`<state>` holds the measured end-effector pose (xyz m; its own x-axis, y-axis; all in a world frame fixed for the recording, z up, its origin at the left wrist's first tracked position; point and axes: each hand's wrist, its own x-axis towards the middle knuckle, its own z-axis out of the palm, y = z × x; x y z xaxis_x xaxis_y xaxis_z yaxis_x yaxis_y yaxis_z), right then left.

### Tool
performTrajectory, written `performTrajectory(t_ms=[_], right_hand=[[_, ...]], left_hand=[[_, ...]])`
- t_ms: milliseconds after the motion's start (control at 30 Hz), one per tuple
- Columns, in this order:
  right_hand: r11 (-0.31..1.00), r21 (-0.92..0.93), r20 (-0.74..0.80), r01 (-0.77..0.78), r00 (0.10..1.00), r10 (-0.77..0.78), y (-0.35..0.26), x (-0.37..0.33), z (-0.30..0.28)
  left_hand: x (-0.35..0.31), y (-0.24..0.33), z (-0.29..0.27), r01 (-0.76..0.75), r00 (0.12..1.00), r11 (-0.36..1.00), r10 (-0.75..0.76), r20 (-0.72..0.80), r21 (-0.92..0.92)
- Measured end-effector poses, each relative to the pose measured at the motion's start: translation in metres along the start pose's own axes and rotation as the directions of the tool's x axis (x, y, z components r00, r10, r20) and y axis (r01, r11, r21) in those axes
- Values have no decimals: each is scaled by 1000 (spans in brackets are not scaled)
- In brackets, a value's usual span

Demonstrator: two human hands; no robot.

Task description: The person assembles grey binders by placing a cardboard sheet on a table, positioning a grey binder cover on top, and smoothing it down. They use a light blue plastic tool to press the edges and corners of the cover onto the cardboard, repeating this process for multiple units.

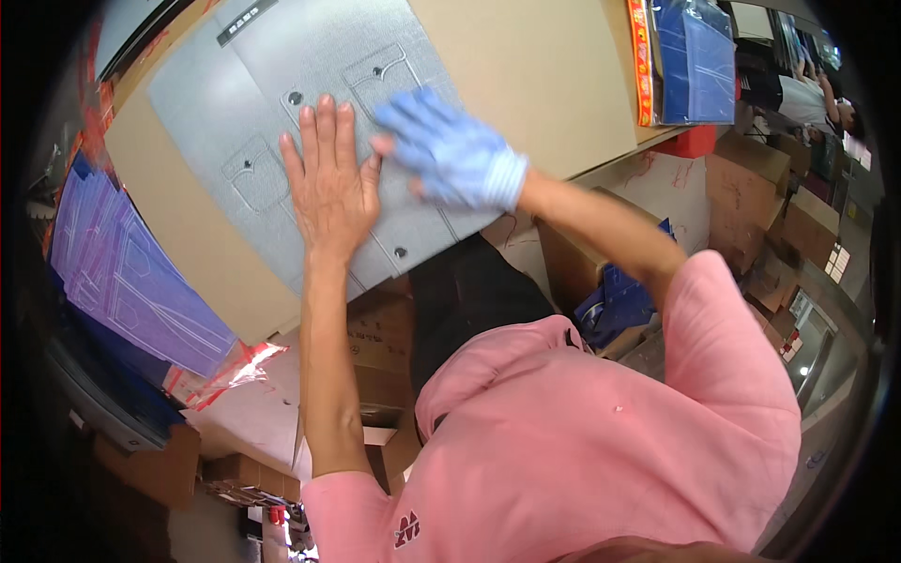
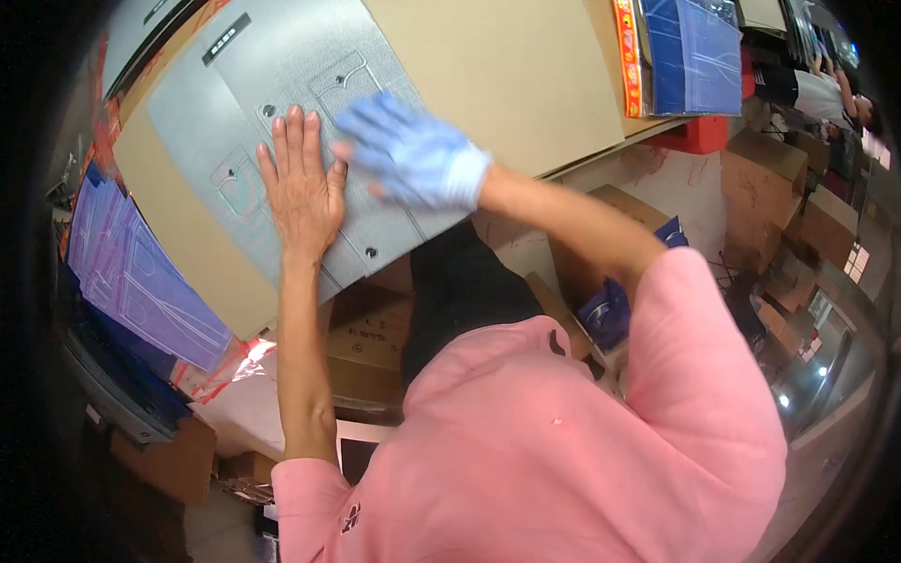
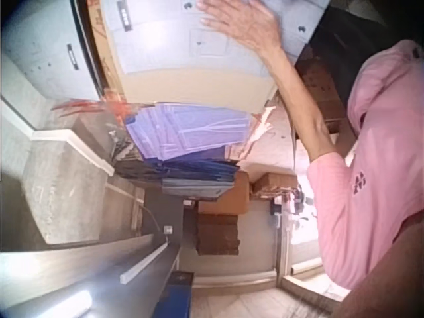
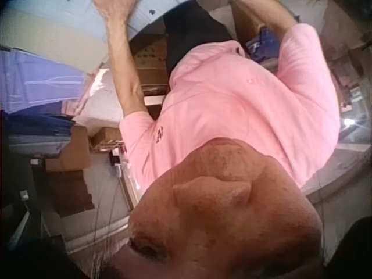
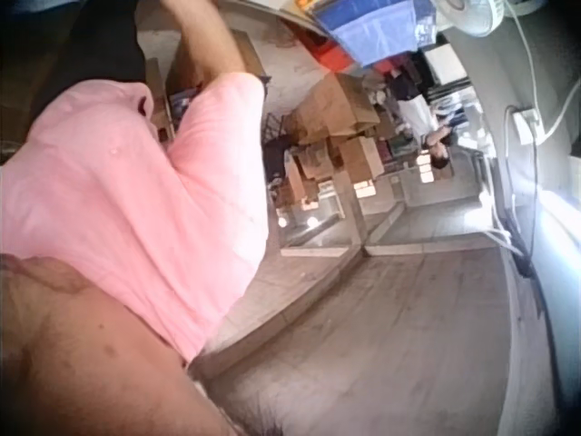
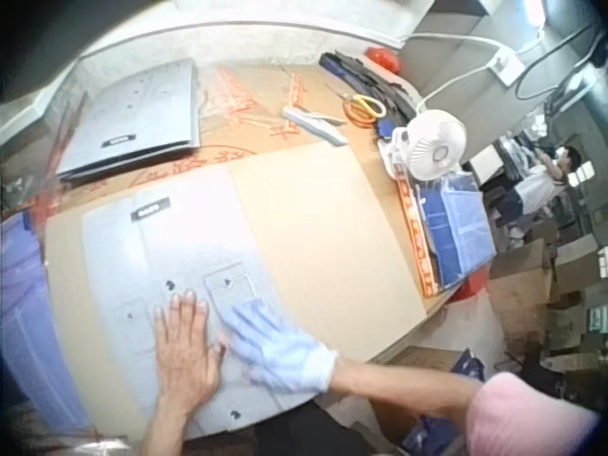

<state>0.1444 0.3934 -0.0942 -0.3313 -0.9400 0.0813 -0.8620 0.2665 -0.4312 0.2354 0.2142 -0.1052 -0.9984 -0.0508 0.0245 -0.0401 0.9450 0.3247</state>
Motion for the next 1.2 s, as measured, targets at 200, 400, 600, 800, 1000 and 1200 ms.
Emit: performTrajectory(t_ms=[200,400,600,800,1000,1200], right_hand=[[975,186,177,-120,980,87,-58,-88,11],[981,-49,-51,-188,981,185,0,3,-14],[960,-248,-196,-128,977,79,100,122,-14],[986,-41,-163,-163,974,154,145,177,-32],[941,-284,-133,-182,980,149,83,108,-13],[994,90,349,-63,937,27,-44,-72,-24]], left_hand=[[8,4,-4,-39,999,999,39,-34,7],[7,4,-9,-22,1000,1000,22,-12,0],[4,4,-10,6,999,1000,-5,41,-24],[2,3,-11,19,1000,998,-17,25,-54],[0,5,-10,38,999,995,-39,-13,-91],[-5,18,-4,95,990,994,-99,-105,-45]])
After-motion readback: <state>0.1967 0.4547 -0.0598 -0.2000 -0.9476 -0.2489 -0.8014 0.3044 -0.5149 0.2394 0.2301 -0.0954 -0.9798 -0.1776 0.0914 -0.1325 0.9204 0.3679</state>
